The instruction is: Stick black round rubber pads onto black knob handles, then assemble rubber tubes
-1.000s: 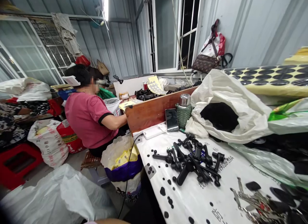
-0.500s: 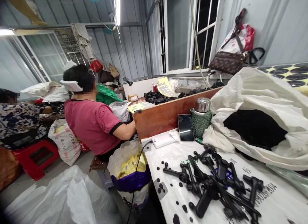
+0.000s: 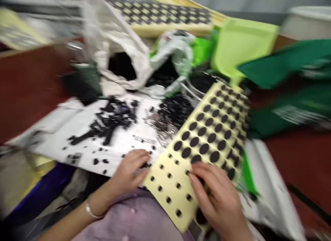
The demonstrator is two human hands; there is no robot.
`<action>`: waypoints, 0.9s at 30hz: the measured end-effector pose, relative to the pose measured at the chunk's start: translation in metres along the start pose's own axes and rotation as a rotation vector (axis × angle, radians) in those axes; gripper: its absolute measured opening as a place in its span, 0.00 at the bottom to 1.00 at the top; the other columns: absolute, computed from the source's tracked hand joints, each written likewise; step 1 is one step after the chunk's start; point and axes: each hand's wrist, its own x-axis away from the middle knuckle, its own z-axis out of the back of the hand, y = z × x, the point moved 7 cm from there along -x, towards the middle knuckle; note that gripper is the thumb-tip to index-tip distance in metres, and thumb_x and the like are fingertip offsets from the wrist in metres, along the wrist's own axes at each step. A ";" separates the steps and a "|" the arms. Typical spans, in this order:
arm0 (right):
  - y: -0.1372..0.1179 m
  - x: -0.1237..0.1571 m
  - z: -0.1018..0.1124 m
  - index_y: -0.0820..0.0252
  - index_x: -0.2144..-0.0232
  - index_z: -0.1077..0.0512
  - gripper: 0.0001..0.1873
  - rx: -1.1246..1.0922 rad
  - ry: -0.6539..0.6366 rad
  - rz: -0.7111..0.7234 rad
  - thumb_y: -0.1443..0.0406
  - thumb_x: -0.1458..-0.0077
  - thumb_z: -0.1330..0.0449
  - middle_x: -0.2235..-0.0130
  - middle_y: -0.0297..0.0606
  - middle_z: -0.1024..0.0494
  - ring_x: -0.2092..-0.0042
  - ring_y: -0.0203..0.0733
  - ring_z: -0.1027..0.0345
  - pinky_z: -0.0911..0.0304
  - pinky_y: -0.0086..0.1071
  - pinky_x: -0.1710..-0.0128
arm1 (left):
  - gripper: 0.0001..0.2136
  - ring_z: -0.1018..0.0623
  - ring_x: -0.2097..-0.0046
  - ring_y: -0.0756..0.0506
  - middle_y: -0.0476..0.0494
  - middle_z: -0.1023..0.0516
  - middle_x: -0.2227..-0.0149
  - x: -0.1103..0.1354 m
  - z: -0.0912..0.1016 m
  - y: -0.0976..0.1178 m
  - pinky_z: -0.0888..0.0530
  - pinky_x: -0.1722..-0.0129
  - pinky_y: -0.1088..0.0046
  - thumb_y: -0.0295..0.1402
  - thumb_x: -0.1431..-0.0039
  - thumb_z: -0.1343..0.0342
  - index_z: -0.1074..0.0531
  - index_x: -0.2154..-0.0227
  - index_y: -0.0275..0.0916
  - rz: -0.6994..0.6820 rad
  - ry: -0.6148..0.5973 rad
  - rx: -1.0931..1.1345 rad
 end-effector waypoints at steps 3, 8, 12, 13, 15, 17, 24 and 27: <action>0.015 0.024 0.016 0.59 0.66 0.30 0.04 0.093 -0.035 -0.128 0.69 0.45 0.44 0.63 0.42 0.27 0.60 0.45 0.32 0.36 0.39 0.62 | 0.13 0.31 0.49 0.40 0.36 0.28 0.54 -0.003 -0.009 -0.010 0.33 0.50 0.57 0.31 0.43 0.50 0.33 0.55 0.38 0.005 -0.046 0.107; 0.018 0.043 0.027 0.60 0.64 0.29 0.07 0.218 0.004 -0.177 0.69 0.45 0.45 0.63 0.43 0.27 0.60 0.47 0.33 0.38 0.42 0.61 | 0.15 0.30 0.50 0.40 0.38 0.29 0.53 -0.003 -0.007 -0.002 0.33 0.51 0.58 0.29 0.44 0.48 0.35 0.53 0.40 -0.036 -0.056 0.058; 0.013 0.046 0.027 0.62 0.60 0.28 0.11 0.334 0.030 -0.166 0.65 0.45 0.45 0.64 0.43 0.28 0.62 0.47 0.34 0.40 0.44 0.62 | 0.19 0.32 0.49 0.38 0.35 0.31 0.50 -0.013 -0.009 0.021 0.34 0.50 0.54 0.31 0.44 0.49 0.38 0.49 0.40 -0.117 -0.033 0.037; 0.012 0.045 0.026 0.62 0.60 0.28 0.11 0.362 0.034 -0.160 0.65 0.45 0.45 0.65 0.43 0.28 0.63 0.47 0.34 0.41 0.44 0.62 | 0.20 0.33 0.48 0.37 0.34 0.32 0.48 -0.017 -0.011 0.030 0.35 0.49 0.53 0.31 0.44 0.48 0.39 0.48 0.40 -0.161 -0.041 0.044; 0.011 0.045 0.021 0.62 0.61 0.27 0.11 0.422 0.037 -0.156 0.65 0.45 0.45 0.66 0.43 0.28 0.64 0.46 0.35 0.42 0.43 0.62 | 0.21 0.35 0.45 0.36 0.32 0.34 0.46 -0.025 -0.018 0.052 0.37 0.47 0.51 0.34 0.44 0.49 0.40 0.46 0.37 -0.253 -0.076 0.063; 0.010 0.045 0.016 0.62 0.61 0.27 0.10 0.482 0.039 -0.158 0.66 0.44 0.45 0.67 0.42 0.28 0.65 0.45 0.36 0.42 0.43 0.61 | 0.23 0.39 0.42 0.35 0.31 0.37 0.43 -0.031 -0.030 0.071 0.40 0.45 0.51 0.36 0.43 0.49 0.41 0.45 0.35 -0.327 -0.139 0.069; 0.003 0.046 0.007 0.64 0.62 0.27 0.09 0.574 0.009 -0.161 0.68 0.43 0.47 0.70 0.42 0.28 0.68 0.43 0.38 0.44 0.42 0.61 | 0.28 0.47 0.38 0.35 0.32 0.44 0.39 -0.034 -0.063 0.086 0.43 0.43 0.51 0.41 0.43 0.51 0.44 0.43 0.32 -0.389 -0.281 0.047; 0.003 0.045 0.006 0.64 0.64 0.28 0.09 0.551 -0.009 -0.178 0.68 0.42 0.48 0.71 0.41 0.28 0.68 0.42 0.39 0.44 0.42 0.61 | 0.28 0.47 0.38 0.35 0.31 0.44 0.39 -0.033 -0.064 0.084 0.44 0.43 0.51 0.41 0.43 0.51 0.44 0.42 0.32 -0.393 -0.271 0.059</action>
